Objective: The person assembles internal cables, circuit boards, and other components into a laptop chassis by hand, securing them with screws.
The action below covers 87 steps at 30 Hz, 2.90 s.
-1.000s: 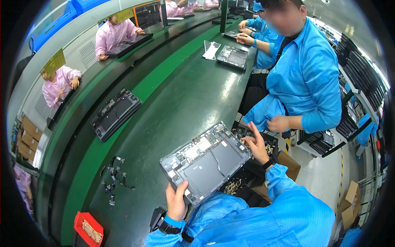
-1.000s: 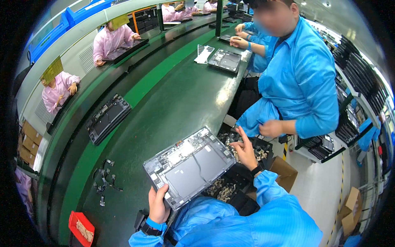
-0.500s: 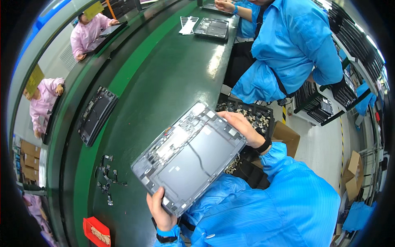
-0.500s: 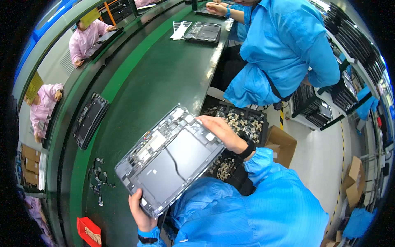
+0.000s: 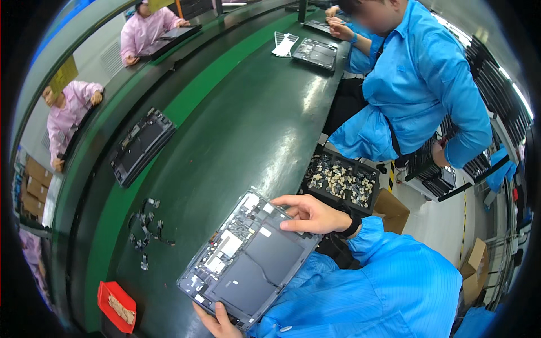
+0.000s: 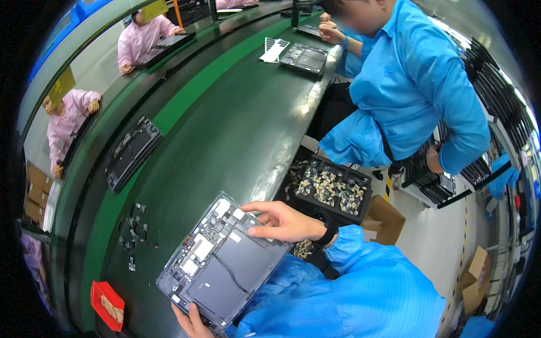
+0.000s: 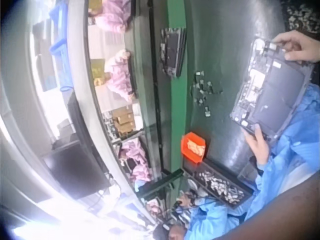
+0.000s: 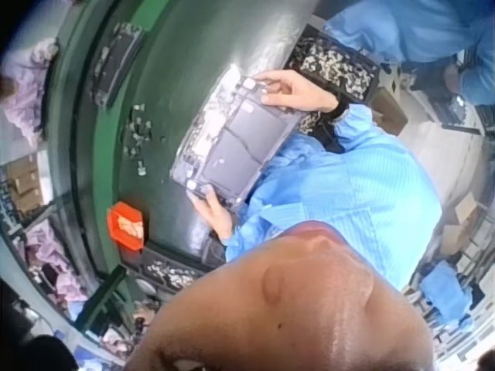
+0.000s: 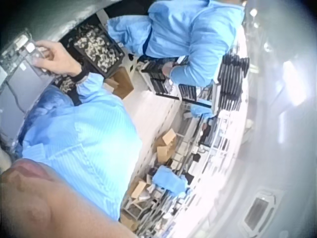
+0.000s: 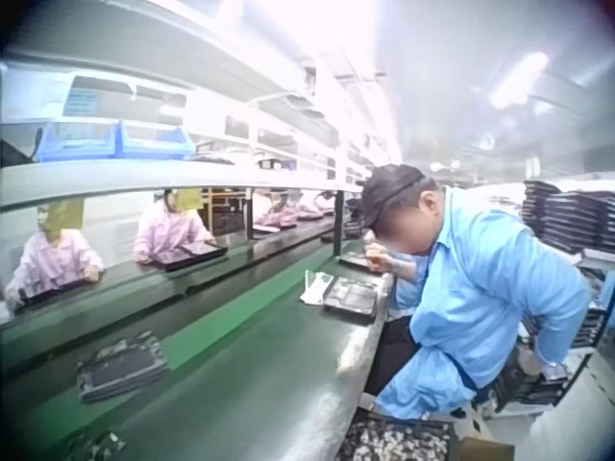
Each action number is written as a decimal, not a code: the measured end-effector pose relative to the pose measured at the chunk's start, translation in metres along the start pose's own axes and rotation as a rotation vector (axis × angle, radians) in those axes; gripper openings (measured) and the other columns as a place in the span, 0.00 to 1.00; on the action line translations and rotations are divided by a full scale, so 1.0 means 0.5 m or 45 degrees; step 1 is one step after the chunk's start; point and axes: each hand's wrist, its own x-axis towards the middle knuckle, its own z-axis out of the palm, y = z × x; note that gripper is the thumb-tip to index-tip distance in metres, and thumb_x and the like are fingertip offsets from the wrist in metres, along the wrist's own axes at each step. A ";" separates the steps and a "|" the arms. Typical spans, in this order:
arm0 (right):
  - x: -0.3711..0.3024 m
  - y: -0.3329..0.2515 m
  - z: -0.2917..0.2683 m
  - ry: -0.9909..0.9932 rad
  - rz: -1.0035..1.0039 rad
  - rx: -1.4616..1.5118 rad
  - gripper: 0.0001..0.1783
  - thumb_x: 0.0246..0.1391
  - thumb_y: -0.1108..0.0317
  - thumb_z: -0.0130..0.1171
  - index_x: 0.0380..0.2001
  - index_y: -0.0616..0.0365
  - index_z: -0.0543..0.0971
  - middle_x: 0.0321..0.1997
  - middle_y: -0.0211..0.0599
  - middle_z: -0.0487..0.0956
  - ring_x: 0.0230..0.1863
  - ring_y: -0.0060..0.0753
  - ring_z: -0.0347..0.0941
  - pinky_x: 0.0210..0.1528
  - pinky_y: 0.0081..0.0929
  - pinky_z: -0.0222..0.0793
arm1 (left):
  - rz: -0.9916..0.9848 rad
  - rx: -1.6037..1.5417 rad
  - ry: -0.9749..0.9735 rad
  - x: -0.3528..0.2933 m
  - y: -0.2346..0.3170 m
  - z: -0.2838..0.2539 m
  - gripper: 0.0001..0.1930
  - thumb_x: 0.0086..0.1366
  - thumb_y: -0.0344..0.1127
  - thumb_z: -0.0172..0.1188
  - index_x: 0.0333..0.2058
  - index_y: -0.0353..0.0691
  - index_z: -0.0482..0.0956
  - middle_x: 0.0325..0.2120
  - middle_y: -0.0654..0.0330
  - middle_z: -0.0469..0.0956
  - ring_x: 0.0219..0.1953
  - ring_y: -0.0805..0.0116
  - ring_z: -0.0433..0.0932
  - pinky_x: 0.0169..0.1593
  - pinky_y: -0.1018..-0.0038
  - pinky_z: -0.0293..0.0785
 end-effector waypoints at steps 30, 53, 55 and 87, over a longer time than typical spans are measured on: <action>0.167 0.075 0.082 0.183 0.030 -0.390 0.29 0.71 0.63 0.53 0.69 0.67 0.64 0.67 0.44 0.70 0.65 0.28 0.66 0.69 0.26 0.58 | 0.702 0.492 0.249 -0.018 -0.100 -0.168 0.30 0.66 0.35 0.65 0.65 0.36 0.69 0.57 0.47 0.76 0.58 0.50 0.76 0.60 0.61 0.71; 0.157 0.091 0.072 0.285 0.054 -0.124 0.30 0.65 0.69 0.59 0.67 0.66 0.66 0.44 0.32 0.82 0.41 0.15 0.75 0.43 0.15 0.68 | 0.201 0.894 0.865 0.131 -0.354 -0.795 0.17 0.59 0.26 0.70 0.47 0.29 0.83 0.34 0.57 0.86 0.34 0.72 0.82 0.43 0.75 0.79; 0.157 0.075 0.035 0.415 -0.005 -0.068 0.30 0.65 0.69 0.59 0.67 0.67 0.66 0.44 0.32 0.82 0.40 0.15 0.75 0.43 0.16 0.69 | 0.315 0.909 0.825 0.165 -0.353 -0.813 0.16 0.60 0.25 0.70 0.47 0.29 0.83 0.31 0.61 0.83 0.31 0.77 0.77 0.40 0.78 0.77; 0.372 -0.167 0.117 -0.571 -0.811 -1.034 0.16 0.64 0.62 0.60 0.48 0.62 0.80 0.38 0.45 0.85 0.40 0.46 0.83 0.44 0.38 0.78 | 0.886 1.333 1.472 0.105 -0.069 -0.620 0.09 0.73 0.31 0.59 0.44 0.32 0.84 0.41 0.49 0.85 0.38 0.56 0.84 0.48 0.65 0.80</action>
